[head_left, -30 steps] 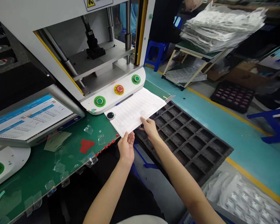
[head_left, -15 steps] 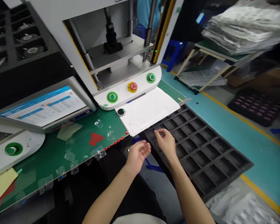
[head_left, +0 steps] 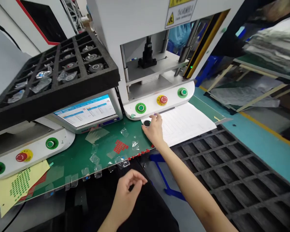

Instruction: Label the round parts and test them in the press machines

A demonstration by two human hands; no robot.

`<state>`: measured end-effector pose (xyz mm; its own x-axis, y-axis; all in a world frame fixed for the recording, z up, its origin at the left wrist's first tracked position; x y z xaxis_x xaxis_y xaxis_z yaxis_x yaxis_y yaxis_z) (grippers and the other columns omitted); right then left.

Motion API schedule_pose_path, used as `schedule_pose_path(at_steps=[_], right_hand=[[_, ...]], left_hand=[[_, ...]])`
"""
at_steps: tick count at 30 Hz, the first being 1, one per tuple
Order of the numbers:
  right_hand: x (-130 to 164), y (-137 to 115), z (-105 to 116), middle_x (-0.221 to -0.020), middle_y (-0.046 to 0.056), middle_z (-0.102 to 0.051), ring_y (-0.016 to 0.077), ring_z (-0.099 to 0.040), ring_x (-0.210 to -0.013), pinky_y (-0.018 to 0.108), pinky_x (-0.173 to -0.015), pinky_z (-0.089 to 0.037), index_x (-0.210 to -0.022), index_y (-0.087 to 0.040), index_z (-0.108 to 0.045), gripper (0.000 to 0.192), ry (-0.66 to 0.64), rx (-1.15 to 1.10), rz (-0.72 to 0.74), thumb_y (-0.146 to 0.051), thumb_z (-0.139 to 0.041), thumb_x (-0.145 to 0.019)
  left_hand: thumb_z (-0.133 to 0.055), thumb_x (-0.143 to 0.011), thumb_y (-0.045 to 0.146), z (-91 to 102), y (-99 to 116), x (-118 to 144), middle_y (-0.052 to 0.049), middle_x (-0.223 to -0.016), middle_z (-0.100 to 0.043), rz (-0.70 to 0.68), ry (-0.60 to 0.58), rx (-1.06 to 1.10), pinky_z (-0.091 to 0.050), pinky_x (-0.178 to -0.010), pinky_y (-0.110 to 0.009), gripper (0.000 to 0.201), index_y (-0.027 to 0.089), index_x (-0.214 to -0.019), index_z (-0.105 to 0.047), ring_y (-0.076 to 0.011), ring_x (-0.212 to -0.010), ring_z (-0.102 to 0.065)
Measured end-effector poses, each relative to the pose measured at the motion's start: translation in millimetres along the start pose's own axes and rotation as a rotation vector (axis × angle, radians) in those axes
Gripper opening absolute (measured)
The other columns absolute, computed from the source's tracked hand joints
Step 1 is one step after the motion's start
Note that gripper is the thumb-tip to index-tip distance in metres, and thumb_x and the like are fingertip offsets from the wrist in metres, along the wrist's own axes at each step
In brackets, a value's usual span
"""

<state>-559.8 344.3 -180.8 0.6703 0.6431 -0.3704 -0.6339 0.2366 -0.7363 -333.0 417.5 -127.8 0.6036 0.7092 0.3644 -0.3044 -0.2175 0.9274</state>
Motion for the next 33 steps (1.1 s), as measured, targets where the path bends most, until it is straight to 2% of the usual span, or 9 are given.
schedule_pose_path(at_steps=[4,8,10,15,18,21,25,29,33], right_hand=[[-9,3,-20,-0.124,0.023,-0.040,0.0353,-0.041,-0.120,0.054,-0.100,-0.040,-0.102,-0.013,-0.048,0.039,-0.088,-0.043,0.004,-0.005,-0.054,-0.065],[5,-7,-3,-0.121,0.018,-0.039,0.0296,-0.047,-0.113,0.050,-0.098,-0.045,-0.103,-0.016,-0.048,0.040,-0.081,-0.098,-0.001,-0.008,-0.057,-0.065],[28,-27,12,-0.120,0.014,-0.041,0.0251,-0.052,-0.106,0.045,-0.091,-0.051,-0.105,-0.020,-0.047,0.043,-0.093,-0.292,-0.033,-0.014,-0.064,-0.066],[112,-102,46,-0.126,0.009,-0.045,0.0221,-0.049,-0.121,0.035,-0.090,-0.054,-0.104,-0.027,-0.053,0.038,-0.436,-1.016,-0.131,-0.020,-0.074,-0.072],[146,-130,65,-0.129,0.010,-0.045,0.0202,-0.056,-0.112,0.033,-0.087,-0.056,-0.108,-0.028,-0.056,0.040,-0.505,-1.122,-0.153,-0.019,-0.075,-0.074],[160,-140,72,-0.127,0.009,-0.048,0.0202,-0.055,-0.117,0.029,-0.085,-0.057,-0.109,-0.031,-0.057,0.039,-0.558,-1.124,-0.127,-0.018,-0.074,-0.076],[166,-144,79,-0.136,0.011,-0.045,0.0220,-0.055,-0.120,0.036,-0.097,-0.053,-0.117,-0.029,-0.056,0.037,-0.594,-1.028,-0.005,-0.021,-0.067,-0.083],[168,-149,95,-0.132,0.013,-0.052,0.0260,-0.056,-0.120,0.042,-0.098,-0.053,-0.117,-0.023,-0.060,0.030,-0.542,-0.816,0.198,-0.018,-0.059,-0.087],[168,-156,108,-0.123,0.010,-0.058,0.0223,-0.062,-0.111,0.037,-0.093,-0.058,-0.107,-0.021,-0.066,0.031,-0.406,-0.673,0.301,-0.003,-0.059,-0.083]], left_hand=[[-0.054,-0.086,0.031,16.5,-24,23,-0.007,-0.085,-0.066,0.077,-0.027,-0.074,-0.046,-0.082,-0.029,0.020,0.016,-0.082,-0.066,-0.0189,-0.085,-0.061],[-0.058,-0.085,0.031,31.0,-40,25,-0.005,-0.083,-0.067,0.101,0.046,0.088,-0.047,-0.079,-0.026,0.018,0.016,-0.080,-0.066,-0.0166,-0.082,-0.060],[-0.062,-0.084,0.034,30.3,-42,21,-0.006,-0.081,-0.068,0.095,0.033,0.194,-0.047,-0.077,-0.025,0.021,0.015,-0.080,-0.068,-0.0152,-0.079,-0.061],[-0.069,-0.080,0.048,12.4,-25,23,-0.009,-0.084,-0.071,0.064,-0.202,0.797,-0.050,-0.070,-0.022,0.038,0.012,-0.092,-0.073,-0.0142,-0.076,-0.064],[-0.073,-0.078,0.044,2.2,-18,34,-0.007,-0.084,-0.070,0.124,-0.321,1.181,-0.053,-0.072,-0.021,0.037,0.013,-0.098,-0.074,-0.0127,-0.079,-0.066],[-0.078,-0.076,0.035,-2.6,-21,44,-0.004,-0.078,-0.068,0.206,-0.271,1.314,-0.051,-0.063,-0.012,0.026,0.014,-0.092,-0.075,-0.0060,-0.068,-0.063],[-0.084,-0.069,0.033,11.9,-22,52,0.001,-0.064,-0.061,0.050,-0.033,1.121,-0.040,-0.044,-0.007,0.025,0.016,-0.084,-0.074,-0.0006,-0.048,-0.052],[-0.077,-0.077,0.032,40.2,-7,65,0.000,-0.069,-0.063,-0.234,0.198,0.675,-0.046,-0.051,-0.010,0.015,0.019,-0.083,-0.075,-0.0045,-0.056,-0.056],[-0.071,-0.083,0.028,57.8,12,82,-0.001,-0.075,-0.065,-0.440,0.297,0.250,-0.046,-0.056,-0.013,0.010,0.021,-0.089,-0.074,-0.0073,-0.064,-0.057]])
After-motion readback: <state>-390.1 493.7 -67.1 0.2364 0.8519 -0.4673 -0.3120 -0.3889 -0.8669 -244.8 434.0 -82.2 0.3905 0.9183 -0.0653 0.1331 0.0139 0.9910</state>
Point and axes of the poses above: each hand's wrist, its own x-axis away from the middle knuckle, its own z-axis out of the back of the hand, y = z × x, the point moved 5 cm from there along -x, towards the middle knuckle
